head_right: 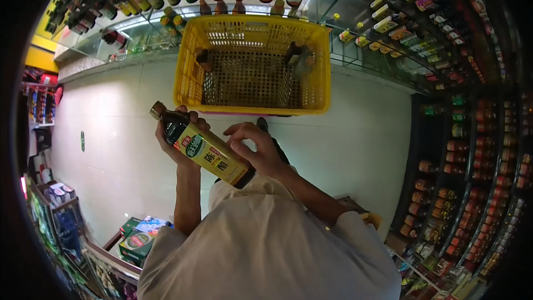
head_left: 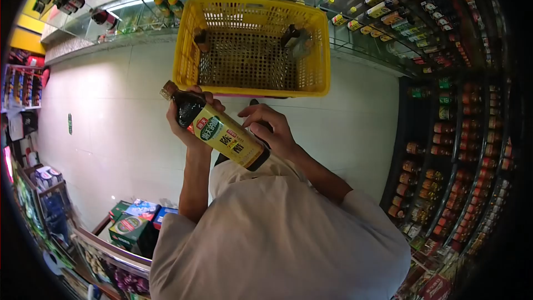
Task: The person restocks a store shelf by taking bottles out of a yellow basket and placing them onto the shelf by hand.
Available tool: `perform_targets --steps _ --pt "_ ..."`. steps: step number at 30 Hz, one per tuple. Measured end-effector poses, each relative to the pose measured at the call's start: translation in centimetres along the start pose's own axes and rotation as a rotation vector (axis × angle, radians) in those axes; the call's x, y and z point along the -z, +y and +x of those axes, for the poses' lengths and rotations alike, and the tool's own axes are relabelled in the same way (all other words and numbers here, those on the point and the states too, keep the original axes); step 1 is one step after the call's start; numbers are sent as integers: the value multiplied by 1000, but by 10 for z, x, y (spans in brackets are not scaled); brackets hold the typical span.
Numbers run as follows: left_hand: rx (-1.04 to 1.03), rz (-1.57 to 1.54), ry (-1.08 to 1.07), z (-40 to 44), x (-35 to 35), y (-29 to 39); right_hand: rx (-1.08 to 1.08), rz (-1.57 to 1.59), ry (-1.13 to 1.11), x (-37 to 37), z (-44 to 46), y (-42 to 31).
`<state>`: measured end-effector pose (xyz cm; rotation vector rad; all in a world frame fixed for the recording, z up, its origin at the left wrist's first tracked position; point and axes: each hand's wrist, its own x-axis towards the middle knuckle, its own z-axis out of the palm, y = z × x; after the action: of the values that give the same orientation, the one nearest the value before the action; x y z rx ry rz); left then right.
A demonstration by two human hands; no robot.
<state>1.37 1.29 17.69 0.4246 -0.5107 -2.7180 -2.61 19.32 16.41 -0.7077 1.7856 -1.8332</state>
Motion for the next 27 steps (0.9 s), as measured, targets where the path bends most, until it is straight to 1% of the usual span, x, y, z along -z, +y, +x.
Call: perform_targets --steps 1,3,4,7,9,12,14,16,18,19,21,24,26,27 --pt "-2 -8 4 -4 9 -1 -5 -6 -5 -3 -6 -3" --pt "99 38 -37 -10 22 -6 -8 -86 33 -8 -19 -9" --pt "116 17 -42 -14 20 -9 -7 -95 37 -7 -24 -8" --pt "104 84 -64 -22 18 -19 54 -126 89 0 -36 -7" --pt "113 93 -72 -28 7 -29 120 -141 185 8 -45 -16" --pt "150 111 -121 -35 -13 -53 167 -175 171 28 -64 -23" --pt "183 127 -172 -39 -28 -75 219 -210 218 50 -82 -28" --pt "243 73 -233 -45 -48 -103 267 -244 276 75 -105 -32" --pt "276 119 -294 -52 -64 -141 293 -216 466 100 -134 -35" --pt "296 148 -336 -55 -73 -161 307 -207 512 115 -150 -34" --pt "388 199 -386 -63 -89 -206 227 -240 452 146 -187 -30" --pt "522 228 -471 -76 -106 -277 193 -212 603 185 -238 -29" --pt "635 177 -476 -86 -112 -322 179 -191 685 211 -270 -23" --pt "653 265 -468 -94 -121 -338 187 -177 749 222 -284 -19"
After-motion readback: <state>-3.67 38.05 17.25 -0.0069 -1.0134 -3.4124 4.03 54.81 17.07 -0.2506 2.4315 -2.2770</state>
